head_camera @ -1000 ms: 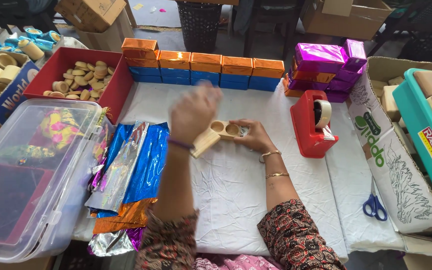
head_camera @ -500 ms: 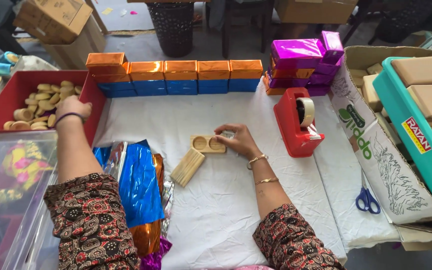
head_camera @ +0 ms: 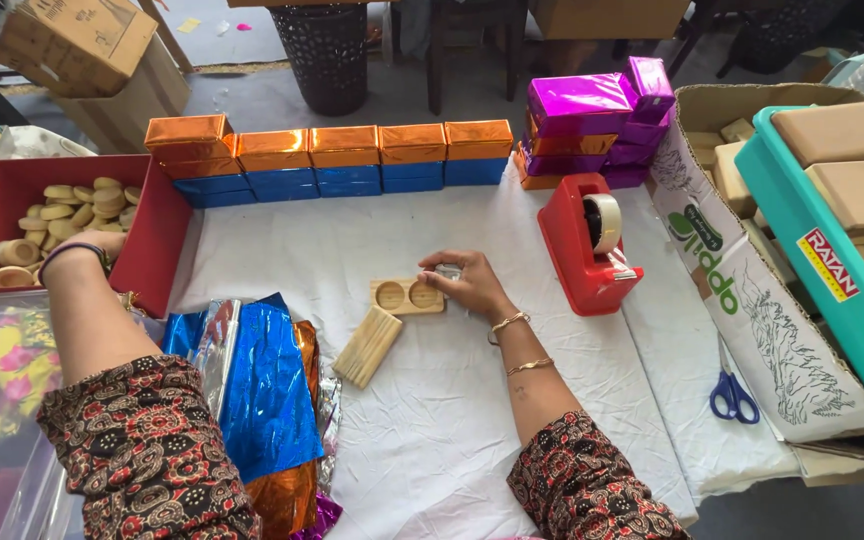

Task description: Clean small wooden toy components with a white cloth to remove dust or residue.

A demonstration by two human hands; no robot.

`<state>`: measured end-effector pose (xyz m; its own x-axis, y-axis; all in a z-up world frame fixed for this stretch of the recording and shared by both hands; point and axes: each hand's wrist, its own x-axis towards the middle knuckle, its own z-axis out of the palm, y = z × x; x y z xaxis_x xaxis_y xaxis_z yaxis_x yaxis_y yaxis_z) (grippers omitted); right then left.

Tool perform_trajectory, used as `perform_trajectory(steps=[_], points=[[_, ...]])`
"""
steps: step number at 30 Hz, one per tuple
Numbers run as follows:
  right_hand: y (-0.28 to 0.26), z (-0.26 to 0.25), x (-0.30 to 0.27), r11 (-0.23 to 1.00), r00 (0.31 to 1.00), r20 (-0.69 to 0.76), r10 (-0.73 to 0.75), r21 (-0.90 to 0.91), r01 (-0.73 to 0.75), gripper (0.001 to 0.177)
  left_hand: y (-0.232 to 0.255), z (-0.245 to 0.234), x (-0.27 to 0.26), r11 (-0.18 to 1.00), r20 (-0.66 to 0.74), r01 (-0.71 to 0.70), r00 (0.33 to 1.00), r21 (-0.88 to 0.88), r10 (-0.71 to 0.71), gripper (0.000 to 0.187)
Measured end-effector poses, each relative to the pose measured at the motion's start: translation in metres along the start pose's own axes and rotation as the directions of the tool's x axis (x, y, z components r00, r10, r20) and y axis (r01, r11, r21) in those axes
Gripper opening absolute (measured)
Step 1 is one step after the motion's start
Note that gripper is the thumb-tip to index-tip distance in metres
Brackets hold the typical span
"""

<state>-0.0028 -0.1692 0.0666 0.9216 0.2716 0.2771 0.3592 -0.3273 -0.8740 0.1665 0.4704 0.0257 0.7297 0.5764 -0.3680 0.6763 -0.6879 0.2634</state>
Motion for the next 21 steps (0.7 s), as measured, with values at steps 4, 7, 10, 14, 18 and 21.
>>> perform_trajectory(steps=[4,7,10,14,18,21], points=[[-0.001,-0.005,0.003,1.000,1.000,-0.006,0.003,-0.024,-0.003,0.028,0.020,-0.011,-0.053,0.990,-0.175,-0.139,0.975,-0.011,0.135,0.066],[0.000,-0.001,0.001,1.000,1.000,0.003,0.008,-0.022,-0.008,0.028,0.028,-0.017,-0.102,0.983,-0.411,-0.163,0.893,0.088,0.185,0.048],[0.002,-0.002,0.002,1.000,1.000,-0.012,-0.004,-0.025,0.004,0.028,0.037,-0.023,-0.135,0.981,-0.521,-0.131,0.833,0.144,0.188,0.036],[0.008,0.001,0.003,0.999,0.999,-0.030,-0.029,-0.032,0.028,0.028,0.033,-0.025,-0.138,0.906,-0.816,-0.423,0.525,-0.002,0.244,0.014],[0.009,0.001,0.003,1.000,1.000,-0.024,-0.002,0.002,0.002,0.027,0.088,-0.041,-0.180,0.503,-0.826,-0.830,0.448,-0.242,0.342,0.037],[0.015,0.000,0.005,1.000,1.000,0.017,-0.021,0.007,0.021,0.028,0.138,-0.037,-0.273,0.044,-0.458,-0.627,0.613,-0.778,0.644,0.027]])
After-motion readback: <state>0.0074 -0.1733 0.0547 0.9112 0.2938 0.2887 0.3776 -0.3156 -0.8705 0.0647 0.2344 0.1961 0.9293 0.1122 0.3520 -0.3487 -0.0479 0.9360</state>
